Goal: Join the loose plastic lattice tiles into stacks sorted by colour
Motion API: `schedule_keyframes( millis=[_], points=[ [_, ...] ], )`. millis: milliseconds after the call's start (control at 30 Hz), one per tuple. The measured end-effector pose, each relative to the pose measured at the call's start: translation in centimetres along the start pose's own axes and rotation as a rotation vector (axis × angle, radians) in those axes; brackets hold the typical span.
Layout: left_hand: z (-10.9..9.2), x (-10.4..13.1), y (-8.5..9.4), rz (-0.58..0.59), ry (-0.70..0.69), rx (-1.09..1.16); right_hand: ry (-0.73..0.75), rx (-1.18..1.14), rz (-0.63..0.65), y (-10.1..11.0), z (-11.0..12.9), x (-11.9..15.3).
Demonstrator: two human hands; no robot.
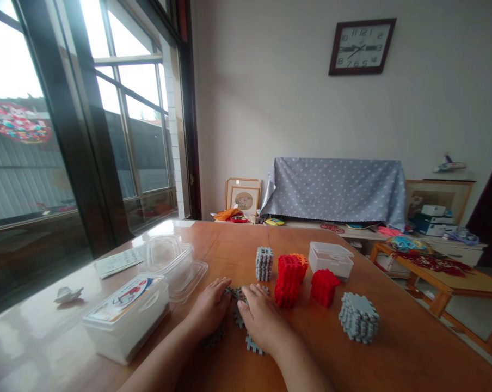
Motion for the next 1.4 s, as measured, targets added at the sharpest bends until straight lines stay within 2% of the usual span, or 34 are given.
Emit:
schedule_keyframes(
  millis=[67, 167, 300, 433, 500, 633, 700, 800, 933, 1033, 1200, 1300, 1400],
  points=[
    [-0.4, 0.2, -0.3, 0.038, 0.010, -0.006, -0.027, 0.036, 0.020, -0.5, -0.6, 0.0],
    [-1.2, 0.3, -0.2, 0.068, 0.006, -0.071, 0.037, -0.036, 0.016, -0.3, 0.4, -0.1],
    [-1.4, 0.3, 0.7, 0.036, 0.035, -0.157, 0.035, -0.193, -0.092, 1.2, 0.8, -0.4],
    [-0.7, 0.2, 1.0, -0.011, 0.095, -0.010, -0.008, -0.208, -0.176, 2.2, 0.0, -0.4],
    [-0.2, 0.1, 0.9, -0.032, 0.119, 0.091, 0.015, -0.180, -0.137, 1.9, 0.4, -0.2],
    [0.5, -0.1, 0.9, -0.080, 0.178, 0.226, 0.099, -0.107, 0.025, 0.7, 2.5, 0.5],
    [0.1, -0.3, 1.2, -0.107, 0.165, 0.220, 0.131, -0.110, 0.027, 1.0, 3.7, 0.7],
    [-1.2, -1.2, 1.4, -0.100, 0.126, 0.148, 0.138, -0.148, -0.151, 3.2, 4.7, 0.8],
    [-2.7, -3.6, 0.5, 0.015, 0.170, 0.070, 0.116, -0.343, -0.398, 6.6, 5.0, 1.7],
    [-3.2, -5.9, -1.1, 0.119, 0.170, 0.035, 0.051, -0.520, -0.580, 8.8, 4.2, 3.1],
    [-2.3, -8.4, -4.8, 0.275, 0.106, -0.132, -0.065, -0.666, -0.845, 11.3, 2.3, 4.9],
    [-1.7, -9.2, -7.0, 0.362, 0.076, -0.258, -0.103, -0.750, -0.944, 11.9, 1.0, 5.1],
    [-1.3, -10.0, -8.5, 0.412, 0.070, -0.339, -0.129, -0.812, -0.976, 12.0, 0.1, 5.1]
  ],
)
Point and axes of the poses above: each hand's wrist, its own x-axis away from the middle knuckle, its own y-axis out of the back of the hand, z = x × y, the point moved 9 cm from there along -x, towards the middle knuckle, and after that the axes turned 4 degrees about -x, right-handed, at the moved point
